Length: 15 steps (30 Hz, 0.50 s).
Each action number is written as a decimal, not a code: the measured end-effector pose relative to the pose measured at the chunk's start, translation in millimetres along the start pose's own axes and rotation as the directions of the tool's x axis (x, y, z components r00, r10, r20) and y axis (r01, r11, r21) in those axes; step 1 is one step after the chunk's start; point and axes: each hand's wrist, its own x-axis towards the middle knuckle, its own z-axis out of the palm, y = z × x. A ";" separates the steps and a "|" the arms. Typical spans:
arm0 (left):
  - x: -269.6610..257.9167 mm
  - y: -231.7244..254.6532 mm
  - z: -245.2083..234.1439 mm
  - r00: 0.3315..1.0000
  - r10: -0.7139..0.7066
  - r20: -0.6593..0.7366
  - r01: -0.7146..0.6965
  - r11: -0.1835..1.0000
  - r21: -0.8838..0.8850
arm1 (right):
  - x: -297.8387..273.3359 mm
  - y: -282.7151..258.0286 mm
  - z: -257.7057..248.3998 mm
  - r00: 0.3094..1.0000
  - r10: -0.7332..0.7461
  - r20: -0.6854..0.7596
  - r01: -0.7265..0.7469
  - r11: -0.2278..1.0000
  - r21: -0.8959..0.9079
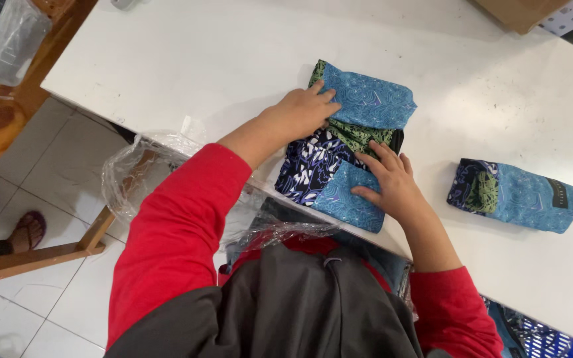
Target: The person folds several patterned fabric items on a white table, aligning edges and smoothing creases. After folding, the person places the items into a clear plastic bag and sets the bag aside.
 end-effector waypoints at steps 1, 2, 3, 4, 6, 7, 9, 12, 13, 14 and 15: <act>6.7 -5.2 8.6 0.989 -0.043 0.142 0.056 0.995 -0.087 | 0.2 -0.1 -0.7 1.000 -0.019 -0.016 0.018 1.000 -0.022; 12.8 -10.2 14.6 0.956 -0.075 0.285 0.126 0.978 -0.165 | 0.0 -0.7 -1.2 0.999 -0.038 -0.032 0.037 0.998 -0.043; 18.2 -15.6 16.9 0.969 -0.107 0.222 0.156 0.965 -0.212 | -1.1 -2.1 -1.8 0.997 -0.053 -0.049 0.050 0.997 -0.060; 22.2 -20.3 15.8 0.977 -0.143 0.161 0.182 0.948 -0.261 | -3.2 -3.4 -3.5 0.995 -0.051 -0.085 0.046 0.997 -0.066; 23.7 -19.6 8.1 0.993 -0.112 0.028 0.115 0.953 -0.280 | -12.8 -7.3 -7.7 0.988 -0.046 -0.151 0.034 0.996 -0.079; 20.6 -16.5 0.5 0.998 -0.037 -0.045 0.025 0.972 -0.234 | -16.0 -9.7 -8.5 0.992 -0.003 -0.126 -0.008 0.996 -0.089; 11.1 -6.1 -18.2 0.981 0.046 -0.188 -0.076 0.985 -0.158 | -20.8 -11.8 -8.3 0.994 0.084 -0.075 -0.092 0.990 -0.111; -23.9 29.3 -38.5 0.991 0.017 -0.130 -0.036 0.988 -0.152 | -18.6 3.9 -2.4 0.993 0.113 -0.029 -0.116 0.987 -0.111; -33.8 37.7 -43.1 0.996 -0.006 0.086 0.022 0.984 -0.179 | -14.9 13.4 2.4 0.999 0.025 -0.037 -0.026 0.999 -0.039; -40.4 39.3 -45.9 0.990 0.020 0.136 0.007 0.982 -0.189 | -8.5 28.2 5.6 0.997 -0.064 -0.053 0.066 0.997 0.032; -50.3 48.5 -43.3 0.981 0.038 0.193 0.006 0.975 -0.221 | -11.8 43.3 8.5 0.988 -0.145 -0.052 0.150 0.983 0.106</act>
